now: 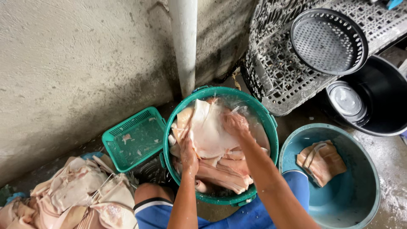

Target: The person washes slabs of pig skin in a bucket of water and moves them to a basin.

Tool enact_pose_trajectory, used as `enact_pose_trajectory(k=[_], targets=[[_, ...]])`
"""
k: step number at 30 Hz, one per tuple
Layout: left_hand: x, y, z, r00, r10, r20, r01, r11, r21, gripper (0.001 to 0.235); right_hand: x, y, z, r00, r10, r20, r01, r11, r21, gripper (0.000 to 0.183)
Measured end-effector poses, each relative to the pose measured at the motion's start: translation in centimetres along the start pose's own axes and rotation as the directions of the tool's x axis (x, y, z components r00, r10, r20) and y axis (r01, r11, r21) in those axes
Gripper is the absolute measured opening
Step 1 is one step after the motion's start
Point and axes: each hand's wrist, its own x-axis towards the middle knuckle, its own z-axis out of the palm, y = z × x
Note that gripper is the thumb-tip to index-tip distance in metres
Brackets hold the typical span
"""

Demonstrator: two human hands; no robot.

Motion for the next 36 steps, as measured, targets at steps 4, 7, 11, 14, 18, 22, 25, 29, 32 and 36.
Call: enact_pose_trajectory(k=[4, 7, 11, 14, 18, 22, 25, 29, 32, 36], targets=[[-0.1, -0.1, 0.1, 0.967, -0.236, -0.094, 0.237, 0.971, 0.0, 0.051, -3.1, -2.0, 4.6, 0.965, -0.246, -0.091, 0.238, 0.967, -0.091, 0.058], [0.8, -0.9, -0.5, 0.98, -0.19, -0.061, 0.193, 0.98, 0.047, 0.052, -5.2, -2.2, 6.1, 0.634, -0.774, 0.001, 0.704, 0.576, -0.414, 0.052], [0.4, -3.0, -1.4, 0.987, -0.155, -0.046, 0.154, 0.988, -0.023, 0.052, -2.9, 1.5, 0.4, 0.819, -0.56, 0.124, 0.572, 0.783, -0.245, 0.056], [1.1, -3.4, -1.5, 0.993, -0.119, -0.024, 0.12, 0.991, 0.065, 0.052, -1.3, 1.4, -2.9, 0.996, -0.06, 0.069, 0.072, 0.981, -0.183, 0.059], [1.3, -3.7, -1.3, 0.957, -0.287, -0.036, 0.282, 0.954, -0.107, 0.052, -5.7, -2.8, 0.5, 0.958, -0.265, 0.111, 0.286, 0.908, -0.305, 0.064], [1.0, -2.4, -1.9, 0.979, -0.202, 0.03, 0.204, 0.956, -0.211, 0.049, -11.7, -4.3, 2.5, 0.726, -0.626, 0.285, 0.678, 0.584, -0.446, 0.073], [1.7, -0.5, -1.0, 0.907, -0.399, 0.132, 0.418, 0.825, -0.381, 0.049, -11.7, -1.4, -0.7, 0.689, -0.651, 0.318, 0.721, 0.574, -0.387, 0.098], [1.6, 2.0, 1.2, 0.97, -0.183, 0.16, 0.229, 0.913, -0.337, 0.05, -10.8, 2.4, -0.1, 0.641, -0.749, 0.168, 0.739, 0.544, -0.396, 0.096], [1.7, 3.9, 4.1, 0.964, -0.246, 0.102, 0.265, 0.923, -0.279, 0.055, -9.6, 2.4, 1.9, 0.62, -0.782, -0.065, 0.708, 0.594, -0.382, 0.077], [1.8, 5.3, 5.8, 0.829, -0.421, 0.369, 0.558, 0.677, -0.481, 0.068, -7.7, 0.0, 0.3, 0.926, -0.325, -0.192, 0.323, 0.945, -0.039, 0.035]])
